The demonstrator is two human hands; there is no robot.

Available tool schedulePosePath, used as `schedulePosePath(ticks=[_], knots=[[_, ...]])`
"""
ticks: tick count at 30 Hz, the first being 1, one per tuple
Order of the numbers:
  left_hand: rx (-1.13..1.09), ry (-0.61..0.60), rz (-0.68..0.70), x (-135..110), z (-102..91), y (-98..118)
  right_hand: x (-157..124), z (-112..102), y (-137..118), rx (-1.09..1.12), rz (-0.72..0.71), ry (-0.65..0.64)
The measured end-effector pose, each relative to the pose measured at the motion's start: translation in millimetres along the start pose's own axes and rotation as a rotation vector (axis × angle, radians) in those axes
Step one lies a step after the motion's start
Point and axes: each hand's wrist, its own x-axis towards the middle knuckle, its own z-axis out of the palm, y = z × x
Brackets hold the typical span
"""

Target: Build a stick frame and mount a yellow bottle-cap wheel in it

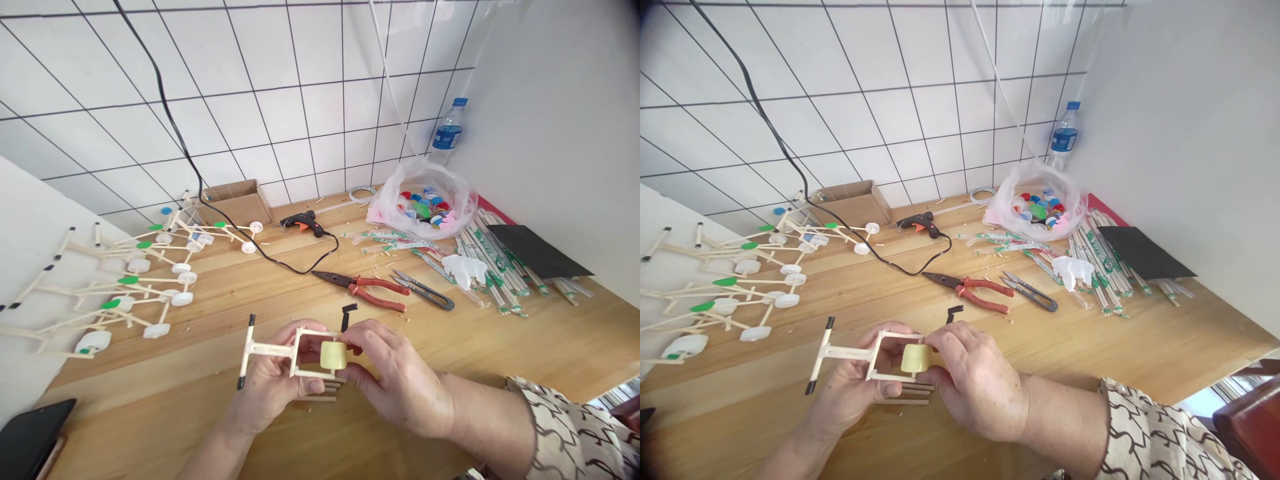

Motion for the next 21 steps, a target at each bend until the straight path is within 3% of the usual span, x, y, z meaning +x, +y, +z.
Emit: schedulePosePath(ticks=[6, 10, 21], knots=[[0.057, 0.042, 0.007, -2, -9.3, -9, 0, 0, 0, -0.008, 0.001, -0.003], [0.061, 0.007, -0.003, -2, -13.1, -11, -2, 1, 0, -0.006, 0.012, -0.004], [0.052, -0.017, -0.016, 0, -11.0, -9, 2, -3, -2, 0.017, -0.010, -0.012]])
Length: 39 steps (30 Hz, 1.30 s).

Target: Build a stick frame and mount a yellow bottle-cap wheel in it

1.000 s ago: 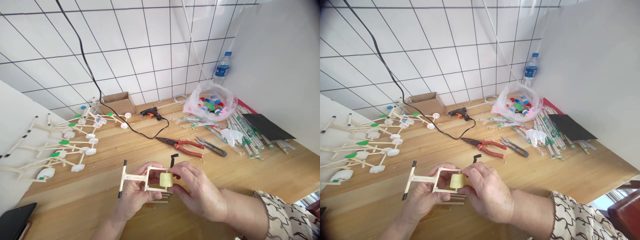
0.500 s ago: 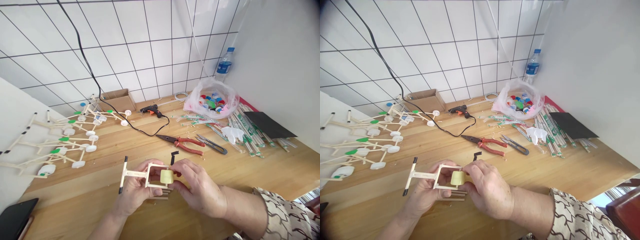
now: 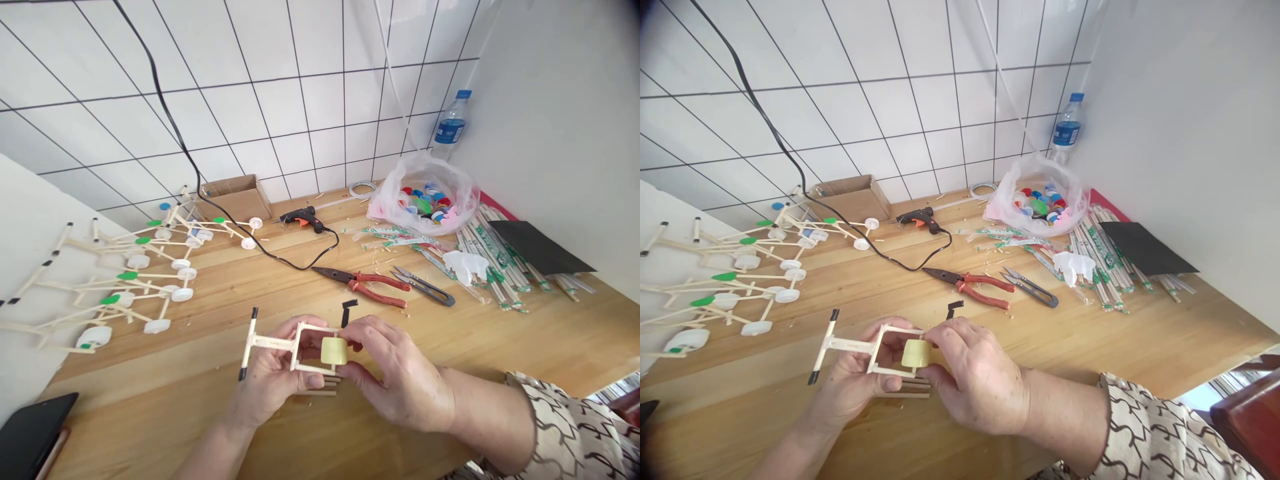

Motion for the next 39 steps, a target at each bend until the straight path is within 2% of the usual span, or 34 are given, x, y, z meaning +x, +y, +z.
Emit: schedulePosePath(ticks=[14, 22, 28, 35, 39], knots=[[-0.010, 0.007, -0.029, -2, -0.5, -1, -2, 1, 0, 0.007, 0.016, -0.013], [0.000, 0.021, 0.017, 0, 0.0, 5, 1, -6, -6, 0.065, 0.021, -0.011], [0.010, 0.031, 0.024, 0, 7.8, 13, 2, -8, -5, 0.093, 0.074, -0.066], [0.002, 0.097, -0.016, -2, 22.6, 17, -2, -2, -1, 0.014, 0.057, -0.028], [0.011, 0.098, -0.061, -1, 22.1, 16, -2, 1, -1, -0.010, 0.064, -0.027]])
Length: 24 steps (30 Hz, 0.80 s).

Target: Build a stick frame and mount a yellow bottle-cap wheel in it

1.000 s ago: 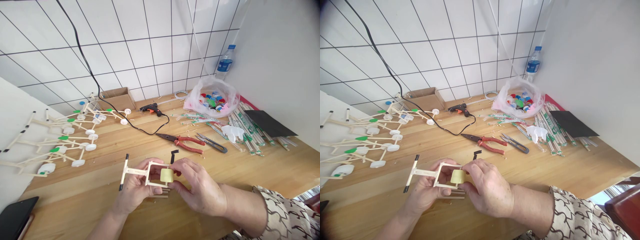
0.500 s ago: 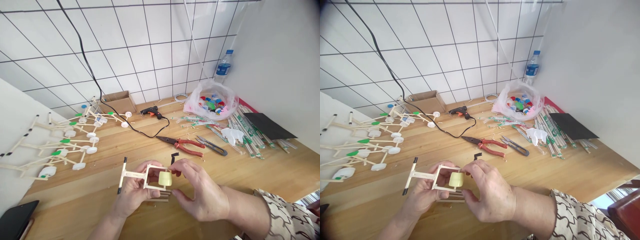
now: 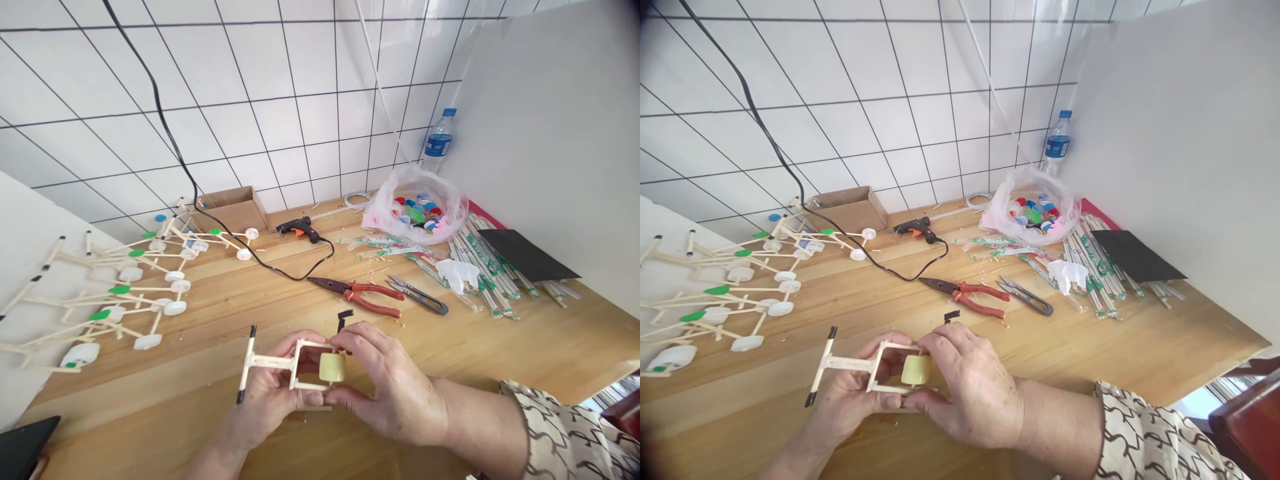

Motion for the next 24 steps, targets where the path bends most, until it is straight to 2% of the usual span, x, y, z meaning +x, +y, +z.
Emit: schedulePosePath(ticks=[6, 13, 16, 20, 24], knots=[[0.065, -0.039, 0.012, 3.2, -7.0, -4.1, 0.4, 4.1, 1.2, 0.001, 0.027, 0.009], [-0.009, 0.090, -0.023, -0.2, -0.2, -5.5, 1.5, 4.5, 2.0, -0.008, 0.011, 0.033], [-0.019, 0.094, -0.024, 0.8, -1.8, -6.3, 2.2, 4.7, 2.4, -0.013, 0.011, 0.043], [-0.008, 0.037, -0.037, 2.6, -6.1, -8.3, 2.9, 5.3, 2.8, -0.006, 0.015, 0.047], [-0.034, 0.067, -0.056, 1.6, -5.6, -8.8, 2.7, 6.0, 3.2, -0.003, 0.020, 0.037]])
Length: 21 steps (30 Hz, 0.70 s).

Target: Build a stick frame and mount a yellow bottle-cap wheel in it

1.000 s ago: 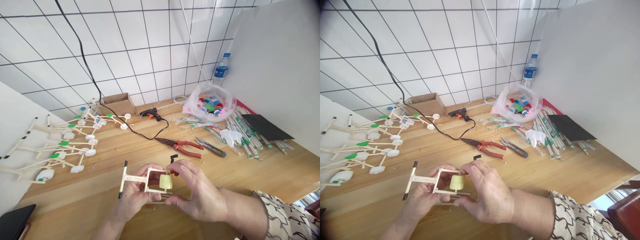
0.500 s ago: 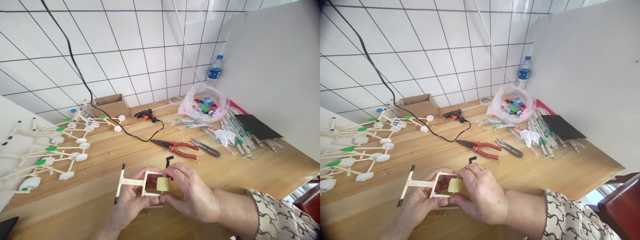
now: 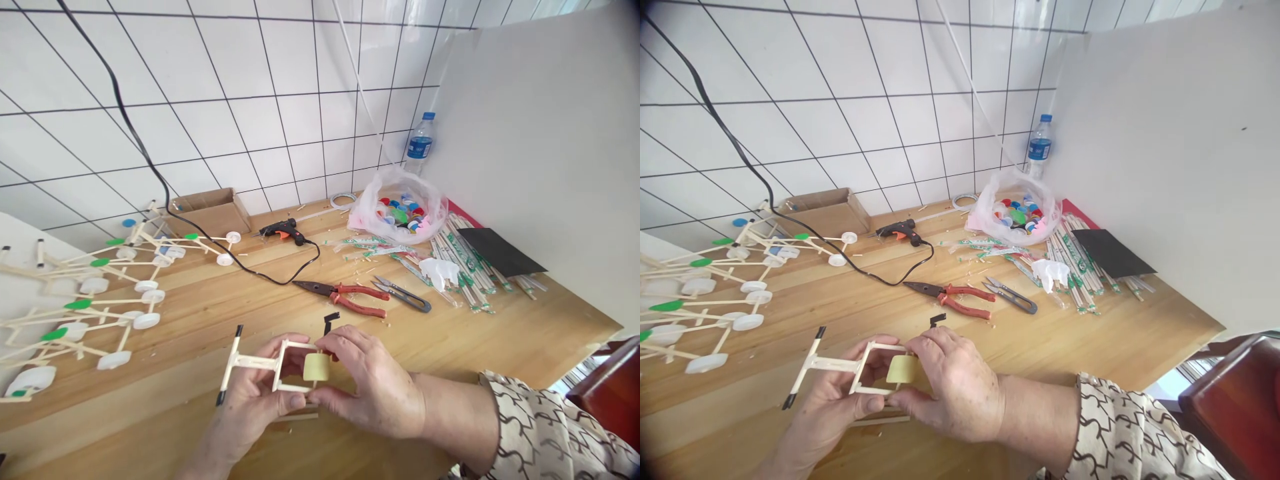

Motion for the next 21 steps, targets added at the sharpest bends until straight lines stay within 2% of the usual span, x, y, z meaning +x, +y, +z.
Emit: schedulePosePath(ticks=[11, 21], knots=[[0.009, 0.053, -0.063, -1.8, 1.6, 3.2, -1.2, 3.5, 3.3, 0.027, -0.023, -0.004], [0.116, 0.105, -0.025, -2.2, 4.7, 5.2, 0.3, 6.3, 4.9, 0.067, -0.010, -0.028]])
